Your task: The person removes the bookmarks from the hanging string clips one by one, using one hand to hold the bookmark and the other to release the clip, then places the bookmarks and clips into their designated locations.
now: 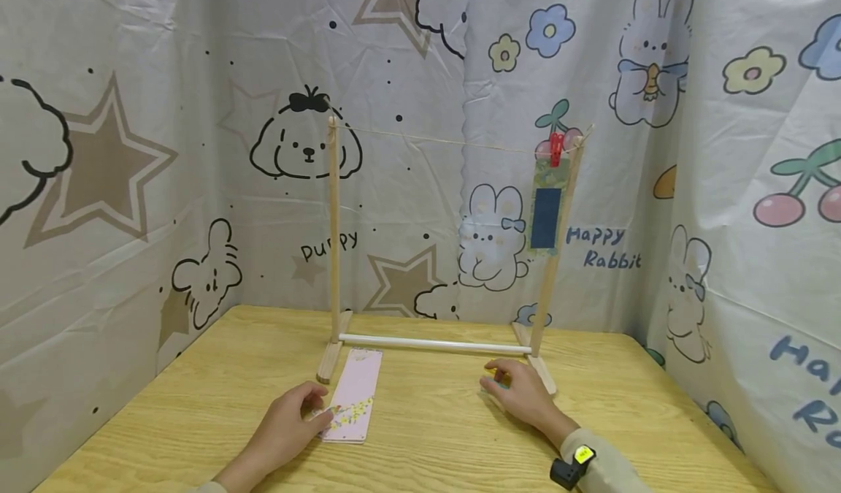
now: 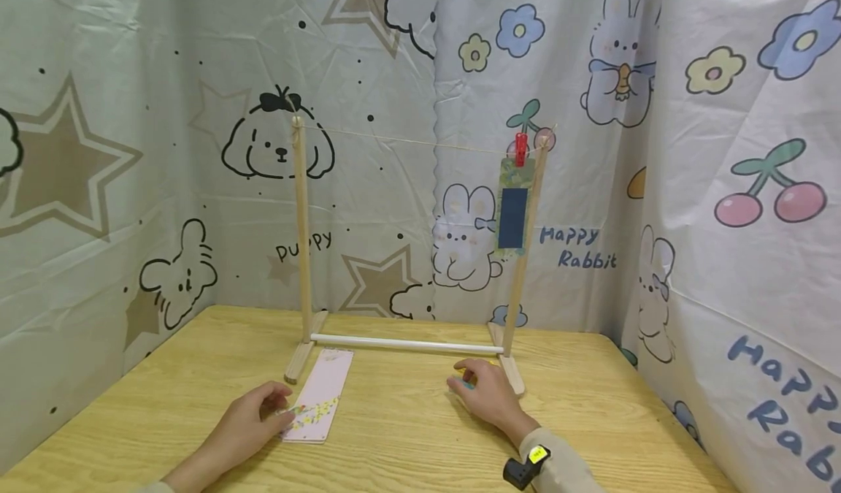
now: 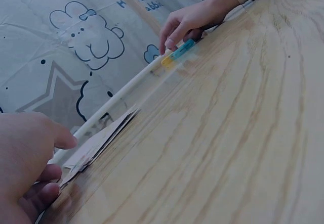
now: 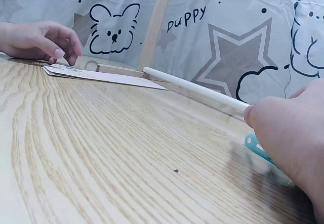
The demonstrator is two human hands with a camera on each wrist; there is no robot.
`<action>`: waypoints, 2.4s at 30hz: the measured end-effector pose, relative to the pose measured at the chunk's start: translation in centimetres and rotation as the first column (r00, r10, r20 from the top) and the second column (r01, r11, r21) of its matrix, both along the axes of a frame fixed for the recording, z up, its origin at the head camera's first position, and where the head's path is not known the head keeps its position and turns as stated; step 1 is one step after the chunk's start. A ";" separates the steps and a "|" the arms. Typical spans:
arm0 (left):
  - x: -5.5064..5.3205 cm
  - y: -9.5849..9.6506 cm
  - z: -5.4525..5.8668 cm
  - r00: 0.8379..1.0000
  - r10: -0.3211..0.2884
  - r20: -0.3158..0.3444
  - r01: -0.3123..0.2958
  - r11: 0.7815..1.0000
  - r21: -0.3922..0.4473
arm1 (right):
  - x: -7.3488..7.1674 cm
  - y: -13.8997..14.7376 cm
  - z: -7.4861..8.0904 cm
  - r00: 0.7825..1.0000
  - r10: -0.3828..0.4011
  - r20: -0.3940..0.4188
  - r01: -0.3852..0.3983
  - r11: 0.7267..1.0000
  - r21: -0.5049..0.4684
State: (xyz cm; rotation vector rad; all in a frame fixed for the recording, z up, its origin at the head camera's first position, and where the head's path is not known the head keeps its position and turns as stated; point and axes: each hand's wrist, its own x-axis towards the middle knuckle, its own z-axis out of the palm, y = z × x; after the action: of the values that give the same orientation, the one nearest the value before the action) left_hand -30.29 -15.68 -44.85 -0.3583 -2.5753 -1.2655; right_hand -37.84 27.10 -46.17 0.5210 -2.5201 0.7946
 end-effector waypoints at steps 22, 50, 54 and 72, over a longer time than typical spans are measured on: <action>0.2 -0.1 0.0 0.999 -0.027 -0.033 0.028 0.999 0.020 | 0.3 0.4 1.5 0.999 0.036 0.039 -0.031 0.994 -0.109; -0.5 1.1 1.6 0.993 -0.044 -0.114 0.052 0.997 0.065 | 1.0 2.0 4.7 0.989 0.076 0.126 -0.048 0.976 -0.211; -0.9 1.1 2.0 0.992 -0.038 -0.117 0.048 0.995 0.083 | 0.8 2.6 5.4 0.992 0.051 0.113 -0.025 0.975 -0.221; -1.8 2.3 5.5 0.986 -0.077 -0.151 0.090 0.992 0.084 | 0.9 4.0 8.8 0.997 0.046 0.066 -0.034 0.984 -0.173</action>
State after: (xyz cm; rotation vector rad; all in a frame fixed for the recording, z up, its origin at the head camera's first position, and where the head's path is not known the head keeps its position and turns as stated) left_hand -32.12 -13.34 -39.33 -0.5259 -2.3936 -1.3265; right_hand -36.94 31.13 -37.41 0.4948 -2.4801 1.0517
